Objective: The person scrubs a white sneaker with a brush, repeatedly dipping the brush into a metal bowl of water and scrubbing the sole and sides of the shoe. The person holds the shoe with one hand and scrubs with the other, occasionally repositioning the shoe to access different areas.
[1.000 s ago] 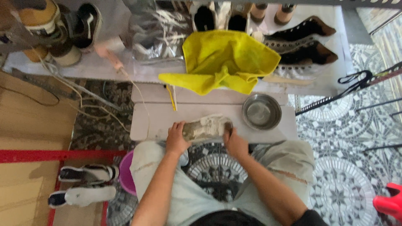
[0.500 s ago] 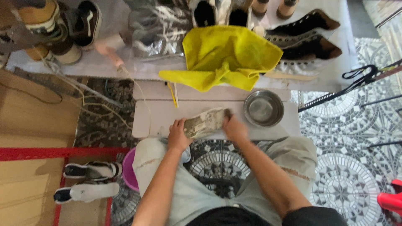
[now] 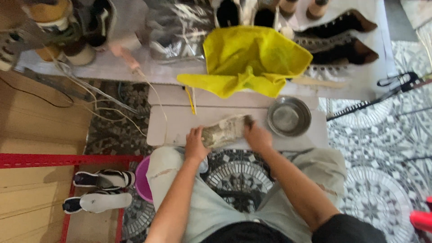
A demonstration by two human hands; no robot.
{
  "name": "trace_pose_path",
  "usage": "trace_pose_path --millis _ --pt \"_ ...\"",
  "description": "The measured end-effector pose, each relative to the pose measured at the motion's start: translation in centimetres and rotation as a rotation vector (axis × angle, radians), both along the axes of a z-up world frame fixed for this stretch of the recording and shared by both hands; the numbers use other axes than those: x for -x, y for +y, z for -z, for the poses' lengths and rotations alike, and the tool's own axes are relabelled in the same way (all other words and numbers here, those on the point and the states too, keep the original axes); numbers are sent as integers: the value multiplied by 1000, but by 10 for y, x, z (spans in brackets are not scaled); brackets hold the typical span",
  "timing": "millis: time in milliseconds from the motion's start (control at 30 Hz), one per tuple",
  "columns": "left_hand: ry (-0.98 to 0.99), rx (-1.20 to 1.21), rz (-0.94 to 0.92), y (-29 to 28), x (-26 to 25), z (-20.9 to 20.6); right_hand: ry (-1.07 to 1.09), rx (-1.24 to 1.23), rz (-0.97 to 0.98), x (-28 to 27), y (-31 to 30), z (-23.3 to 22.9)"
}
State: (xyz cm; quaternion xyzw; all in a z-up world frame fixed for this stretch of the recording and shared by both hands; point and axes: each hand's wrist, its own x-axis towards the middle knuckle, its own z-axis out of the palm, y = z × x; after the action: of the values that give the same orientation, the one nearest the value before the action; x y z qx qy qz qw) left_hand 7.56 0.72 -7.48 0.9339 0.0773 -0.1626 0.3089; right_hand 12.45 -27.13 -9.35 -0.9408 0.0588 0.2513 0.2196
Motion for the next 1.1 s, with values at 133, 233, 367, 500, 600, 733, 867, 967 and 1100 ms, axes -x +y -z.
trace_pose_path --millis 133,233,367,500,600,733,867,967,1100 --pt "7 0 -12 1 1 2 41 80 -36 22 -19 20" --pt "4 -8 -16 2 -3 19 33 -9 -34 38 -31 15" --pt "12 -14 -29 6 -9 13 22 -24 103 41 -7 17" --pt "7 37 -34 9 -3 16 -5 -21 29 45 0 22" --pt "-3 47 -49 19 -14 38 -16 -76 112 32 10 9" --pt "-2 24 -41 15 -17 30 14 -52 72 32 13 -21" --pt "25 17 -39 17 -15 30 -2 51 120 34 3 5" --pt "28 42 -22 16 -15 25 -50 40 -23 38 -10 34" --pt "83 45 3 29 -39 36 -100 -23 107 25 -19 61"
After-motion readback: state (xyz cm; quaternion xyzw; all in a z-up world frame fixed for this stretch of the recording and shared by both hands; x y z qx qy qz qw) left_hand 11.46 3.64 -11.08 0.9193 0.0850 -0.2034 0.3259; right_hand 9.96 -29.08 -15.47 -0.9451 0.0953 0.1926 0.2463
